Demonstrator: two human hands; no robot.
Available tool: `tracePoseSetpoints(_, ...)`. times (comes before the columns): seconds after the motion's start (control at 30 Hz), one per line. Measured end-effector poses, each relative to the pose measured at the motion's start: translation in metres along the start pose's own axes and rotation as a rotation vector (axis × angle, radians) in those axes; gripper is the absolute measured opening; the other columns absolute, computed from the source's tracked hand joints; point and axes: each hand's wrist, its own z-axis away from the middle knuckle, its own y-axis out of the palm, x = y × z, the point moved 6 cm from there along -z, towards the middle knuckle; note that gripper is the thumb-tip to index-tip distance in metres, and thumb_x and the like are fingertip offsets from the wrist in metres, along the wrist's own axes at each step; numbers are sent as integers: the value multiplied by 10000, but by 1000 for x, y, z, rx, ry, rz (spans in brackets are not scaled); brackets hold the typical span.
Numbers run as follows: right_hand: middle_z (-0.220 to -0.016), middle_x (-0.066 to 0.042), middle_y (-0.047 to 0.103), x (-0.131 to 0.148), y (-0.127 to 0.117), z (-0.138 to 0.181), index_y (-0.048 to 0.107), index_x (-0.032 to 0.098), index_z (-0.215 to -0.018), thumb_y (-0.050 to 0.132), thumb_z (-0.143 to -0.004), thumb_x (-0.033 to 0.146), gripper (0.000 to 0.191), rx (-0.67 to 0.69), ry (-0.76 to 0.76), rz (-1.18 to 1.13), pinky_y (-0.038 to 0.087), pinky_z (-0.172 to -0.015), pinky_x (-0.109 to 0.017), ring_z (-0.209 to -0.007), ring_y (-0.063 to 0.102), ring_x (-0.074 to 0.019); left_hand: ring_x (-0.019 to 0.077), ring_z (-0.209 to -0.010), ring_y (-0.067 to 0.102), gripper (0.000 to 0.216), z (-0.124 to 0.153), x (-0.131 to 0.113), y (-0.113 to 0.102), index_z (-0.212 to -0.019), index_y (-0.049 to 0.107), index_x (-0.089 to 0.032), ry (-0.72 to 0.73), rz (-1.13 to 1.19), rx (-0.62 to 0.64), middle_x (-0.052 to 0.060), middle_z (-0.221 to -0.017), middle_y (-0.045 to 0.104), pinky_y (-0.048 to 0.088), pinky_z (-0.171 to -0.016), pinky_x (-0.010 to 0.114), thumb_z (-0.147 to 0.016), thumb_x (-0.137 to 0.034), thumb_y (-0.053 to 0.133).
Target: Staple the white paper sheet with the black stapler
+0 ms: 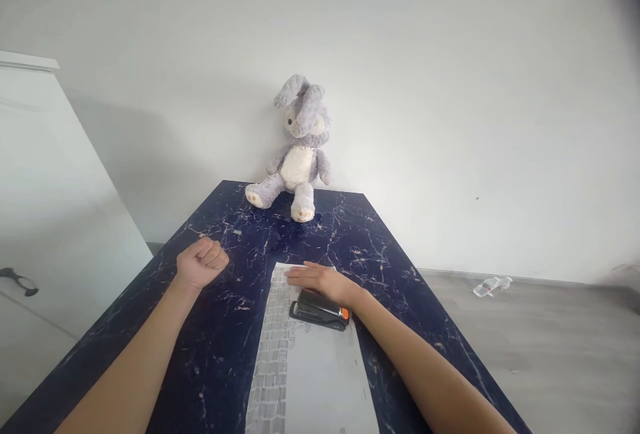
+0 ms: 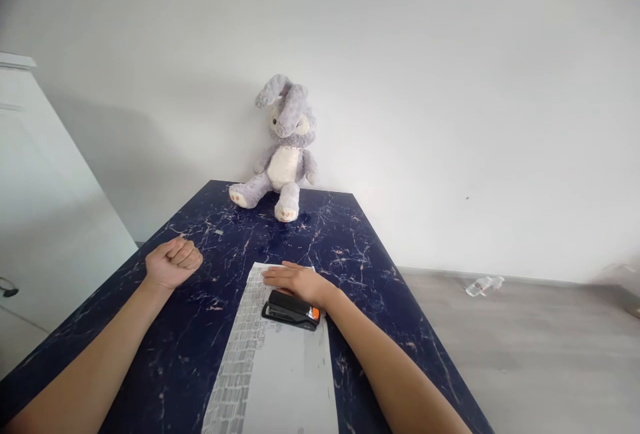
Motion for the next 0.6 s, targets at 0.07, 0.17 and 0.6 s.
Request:
tracePoseSetpoints(0.07,-1462,-44,577,-2,1,0,535,298,-1457,371,-1083,329,408,-49,-35,18,332,-1211,-399,-1418,455,-161,68,-386,-18,659,-1,4,0,-514,57,-193,-21,-4,-17,-86,-488,-86,154,-375,261,-740,-318,664)
tracePoseSetpoints(0.17,-1374,-87,641,-3,1,3,627,239,-1360,386,-1077,336,384,-113,-74,68,440,-1132,-382,-1320,547,-189,69,-377,11,646,-1,9,3,-513,64,-196,-56,-25,0,-88,-480,-62,185,-382,257,-746,-277,661)
tracePoseSetpoints(0.6,-822,-56,607,-7,-4,14,597,209,-775,389,-1064,357,385,-105,33,301,447,-700,-287,-788,566,-178,85,-419,222,582,-5,46,44,-512,274,-194,-88,-549,82,-69,-465,212,247,-473,251,-946,-447,569)
